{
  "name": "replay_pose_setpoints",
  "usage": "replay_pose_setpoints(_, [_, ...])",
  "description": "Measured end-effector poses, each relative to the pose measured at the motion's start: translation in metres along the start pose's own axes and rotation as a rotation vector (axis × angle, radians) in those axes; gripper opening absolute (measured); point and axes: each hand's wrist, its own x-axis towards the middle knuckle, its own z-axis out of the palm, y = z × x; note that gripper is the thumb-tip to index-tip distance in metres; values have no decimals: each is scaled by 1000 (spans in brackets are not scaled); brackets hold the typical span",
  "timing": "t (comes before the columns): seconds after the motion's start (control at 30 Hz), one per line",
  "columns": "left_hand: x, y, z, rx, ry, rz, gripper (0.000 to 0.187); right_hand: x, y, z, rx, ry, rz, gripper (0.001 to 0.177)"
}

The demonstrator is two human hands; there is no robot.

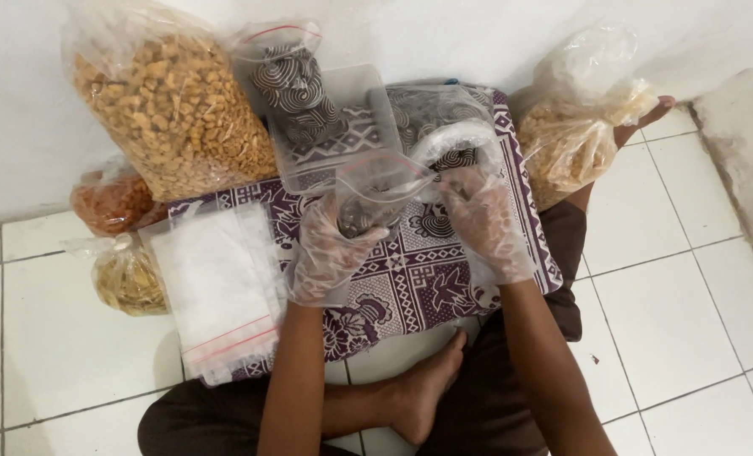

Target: A person wearing plastic gloves is manually filling small plastic bags with spiral-patterned snacks from a container.

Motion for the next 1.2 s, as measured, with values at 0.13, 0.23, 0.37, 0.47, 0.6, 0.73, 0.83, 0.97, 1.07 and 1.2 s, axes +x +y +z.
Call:
replay_pose_setpoints(0.13, [-14, -7, 7, -263, -14, -272, 47, -15, 8, -19, 110, -60, 3, 17])
replay_pose_setpoints(0.23, [-27, -7, 13, -533, -24, -545, 50, -26, -27, -46, 254, 160, -299, 4])
replay_pose_setpoints(0.37, [-40, -10, 21, -935, -48, -946, 54, -19, -55, -56, 222, 192, -496, 12])
replay_pose_setpoints(0.47, [-52, -10, 25, -1209, -55, -1214, 57, -5, -74, -47, 167, 120, -642, 7])
replay_pose_setpoints(0.6, [-67, -15, 31, -1619, -68, -1619, 62, 2, -86, -30, -12, 103, -696, 10])
replay_pose_setpoints(0.73, [-84, -18, 34, -1895, -46, -1889, 65, 9, -93, -43, 178, -359, 317, 25])
replay_pose_setpoints(0.83, [-68, -13, 31, -1974, -56, -1915, 70, -6, -82, -50, -518, -17, -702, 37])
replay_pose_setpoints(0.97, [-17, 7, 8, -881, -210, -990, 43, -9, -84, -51, -361, 19, -780, 16])
replay_pose_setpoints(1.07, [-27, 1, 17, -457, -74, -387, 28, -7, -79, -51, -306, -66, -787, 29])
replay_pose_setpoints(1.2, [-61, -9, 50, 18, 38, -182, 55, -7, -73, -33, -164, -79, -622, 31])
